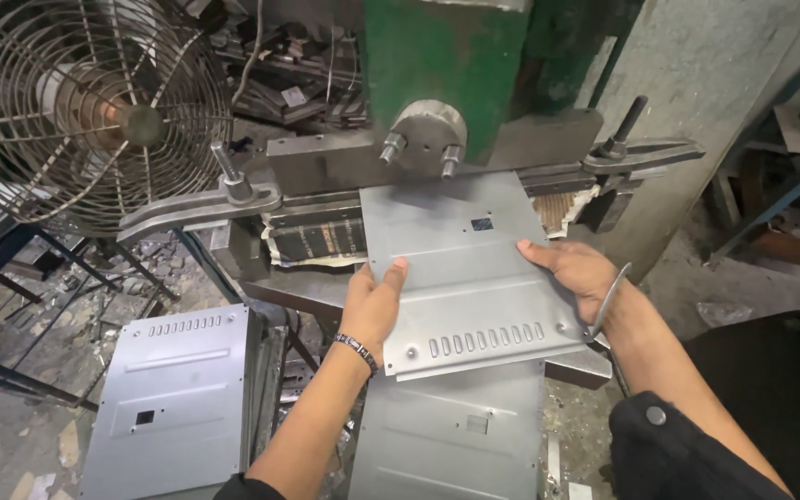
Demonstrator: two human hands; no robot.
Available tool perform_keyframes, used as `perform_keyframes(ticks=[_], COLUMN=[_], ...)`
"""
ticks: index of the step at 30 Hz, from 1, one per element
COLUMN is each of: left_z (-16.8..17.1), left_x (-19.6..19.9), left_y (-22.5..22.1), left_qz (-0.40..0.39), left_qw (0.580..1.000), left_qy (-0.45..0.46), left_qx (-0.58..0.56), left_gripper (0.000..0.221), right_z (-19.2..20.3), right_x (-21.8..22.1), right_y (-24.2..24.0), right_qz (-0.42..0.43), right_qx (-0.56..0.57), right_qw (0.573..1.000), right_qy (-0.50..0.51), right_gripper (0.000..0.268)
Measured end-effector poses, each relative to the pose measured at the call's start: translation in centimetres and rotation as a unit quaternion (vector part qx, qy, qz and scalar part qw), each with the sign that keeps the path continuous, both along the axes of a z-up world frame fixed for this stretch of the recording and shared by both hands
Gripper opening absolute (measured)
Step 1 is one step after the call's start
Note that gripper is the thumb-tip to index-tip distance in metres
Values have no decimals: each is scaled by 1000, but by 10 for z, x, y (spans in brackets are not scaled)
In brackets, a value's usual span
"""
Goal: Bending the edges of metal sheets using a manual industrial bending machine.
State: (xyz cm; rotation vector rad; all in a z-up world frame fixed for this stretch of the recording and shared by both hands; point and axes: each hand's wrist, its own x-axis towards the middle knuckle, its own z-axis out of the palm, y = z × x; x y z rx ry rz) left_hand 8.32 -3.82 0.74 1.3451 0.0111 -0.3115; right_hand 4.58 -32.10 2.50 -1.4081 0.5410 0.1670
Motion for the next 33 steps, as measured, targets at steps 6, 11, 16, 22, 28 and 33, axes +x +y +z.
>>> perform_keyframes(ticks=[6, 11, 16, 22, 28, 33], left_z=[-4, 3, -34, -234, -190, -184], left_x=[13, -16, -61, -131, -98, -82], left_y=[21, 38, 83, 86, 54, 47], left_qz=[-43, -86, -111, 13, 22, 26], left_qw=[999, 995, 960, 965, 971, 978], left_qy=[-22, -29, -157, -132, -85, -67], left_qx=[-3, -35, 205, 228, 223, 195], left_gripper=[51, 55, 83, 91, 102, 106], right_z=[15, -9, -20, -271, -227, -196], right_x=[-14, -53, -147, -221, -184, -164], right_y=[-12, -16, 47, 114, 116, 104], right_qz=[-4, -16, -84, -172, -245, -222], right_qx=[-85, -118, -361, -324, -211, -147], right_qw=[995, 990, 928, 921, 929, 957], right_qy=[-50, -73, -43, -130, -178, -117], right_gripper=[41, 28, 58, 82, 75, 77])
